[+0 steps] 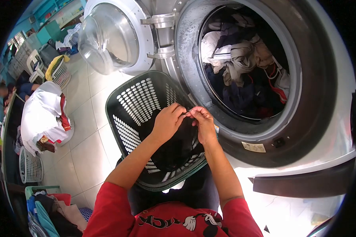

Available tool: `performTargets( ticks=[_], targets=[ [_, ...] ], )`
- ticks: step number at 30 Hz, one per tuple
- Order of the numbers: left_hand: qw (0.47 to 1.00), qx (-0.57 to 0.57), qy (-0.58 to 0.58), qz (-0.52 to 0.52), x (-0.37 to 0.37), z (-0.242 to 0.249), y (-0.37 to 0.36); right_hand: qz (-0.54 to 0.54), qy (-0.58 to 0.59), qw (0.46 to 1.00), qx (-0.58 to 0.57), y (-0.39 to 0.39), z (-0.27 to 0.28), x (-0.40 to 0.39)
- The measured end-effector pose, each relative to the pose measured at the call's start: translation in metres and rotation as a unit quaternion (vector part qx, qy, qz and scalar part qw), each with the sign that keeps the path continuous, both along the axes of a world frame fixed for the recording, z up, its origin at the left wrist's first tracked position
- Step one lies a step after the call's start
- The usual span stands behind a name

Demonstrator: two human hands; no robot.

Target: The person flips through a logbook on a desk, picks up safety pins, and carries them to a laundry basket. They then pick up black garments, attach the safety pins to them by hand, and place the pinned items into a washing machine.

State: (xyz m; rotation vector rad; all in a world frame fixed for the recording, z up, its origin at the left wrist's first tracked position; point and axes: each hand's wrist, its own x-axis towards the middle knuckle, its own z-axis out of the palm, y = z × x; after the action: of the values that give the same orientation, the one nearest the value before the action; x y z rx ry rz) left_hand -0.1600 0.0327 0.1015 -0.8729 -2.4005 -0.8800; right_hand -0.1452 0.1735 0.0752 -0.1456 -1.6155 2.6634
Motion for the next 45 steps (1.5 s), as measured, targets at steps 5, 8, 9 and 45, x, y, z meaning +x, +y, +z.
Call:
performTargets(
  ticks=[5, 8, 9, 45],
  targets=[
    [0.998, -0.041, 0.051, -0.016, -0.002, -0.001, -0.001, 0.012, -0.017, 1.000, 0.001, 0.002, 0.002, 0.001],
    [0.996, -0.062, 0.063, -0.015, -0.002, 0.000, 0.000, 0.013, -0.015, 1.000, -0.004, 0.002, 0.002, 0.001],
    [0.996, -0.066, 0.066, -0.012, -0.002, 0.000, 0.000, 0.014, -0.015, 1.000, -0.008, 0.002, 0.002, 0.001],
    [0.916, 0.350, -0.101, 0.170, 0.096, 0.065, -0.232, -0.362, 0.175, 0.910, -0.101, 0.032, 0.116, -0.082]
  ],
)
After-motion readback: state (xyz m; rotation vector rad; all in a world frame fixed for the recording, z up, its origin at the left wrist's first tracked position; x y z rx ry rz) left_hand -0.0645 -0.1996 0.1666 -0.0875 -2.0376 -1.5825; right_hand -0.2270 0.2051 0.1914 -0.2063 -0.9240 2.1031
